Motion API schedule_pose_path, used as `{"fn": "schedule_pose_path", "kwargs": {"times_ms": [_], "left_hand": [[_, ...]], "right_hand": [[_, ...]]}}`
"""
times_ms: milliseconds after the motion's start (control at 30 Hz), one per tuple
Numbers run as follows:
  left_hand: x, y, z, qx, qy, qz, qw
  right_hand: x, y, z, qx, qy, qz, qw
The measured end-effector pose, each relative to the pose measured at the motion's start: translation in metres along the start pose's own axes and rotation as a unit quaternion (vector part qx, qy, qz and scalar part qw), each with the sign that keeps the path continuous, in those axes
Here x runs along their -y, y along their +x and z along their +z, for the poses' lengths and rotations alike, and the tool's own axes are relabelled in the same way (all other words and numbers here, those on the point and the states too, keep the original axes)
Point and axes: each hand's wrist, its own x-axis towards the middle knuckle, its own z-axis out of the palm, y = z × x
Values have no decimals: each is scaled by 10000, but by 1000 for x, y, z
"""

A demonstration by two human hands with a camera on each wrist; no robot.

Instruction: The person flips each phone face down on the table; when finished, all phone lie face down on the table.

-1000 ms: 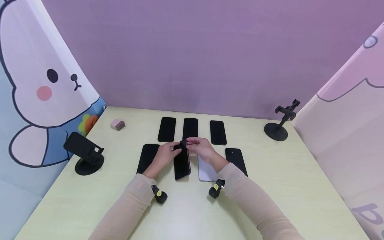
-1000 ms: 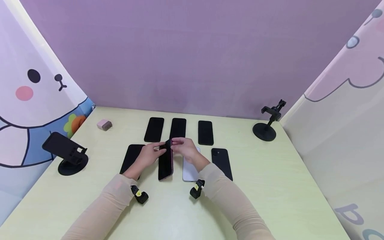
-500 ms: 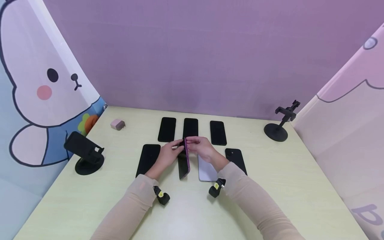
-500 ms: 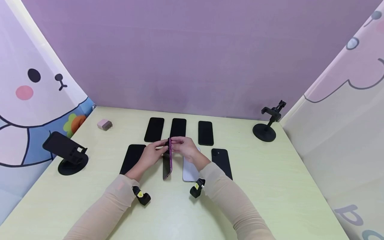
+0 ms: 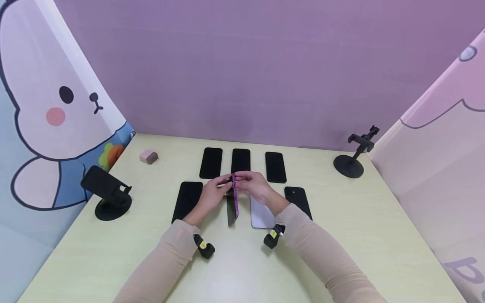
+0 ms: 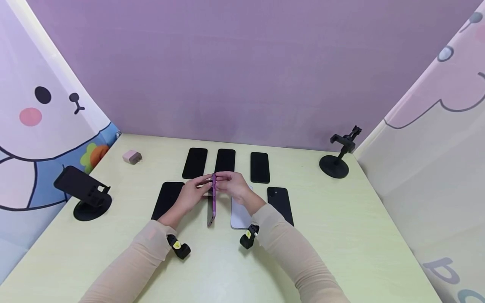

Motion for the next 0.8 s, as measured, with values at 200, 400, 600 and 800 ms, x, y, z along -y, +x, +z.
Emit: {"fn": "schedule_pose_path", "kwargs": {"times_ms": [200, 400, 600, 800], "left_hand": [[1, 0, 0, -29, -46, -88, 9999], [-2, -3, -3, -136, 50, -223, 9996], [-5, -4, -8, -312, 258, -346, 9986], [-8, -5, -15, -206, -192, -340, 9990]], "right_hand": [[1, 0, 5, -101, -98, 189, 9997], [0, 2, 10, -76, -201, 392, 9990], [-4, 3, 16, -54, -528, 419, 9977], [-10, 3, 19, -109, -1134, 437, 9925]]}}
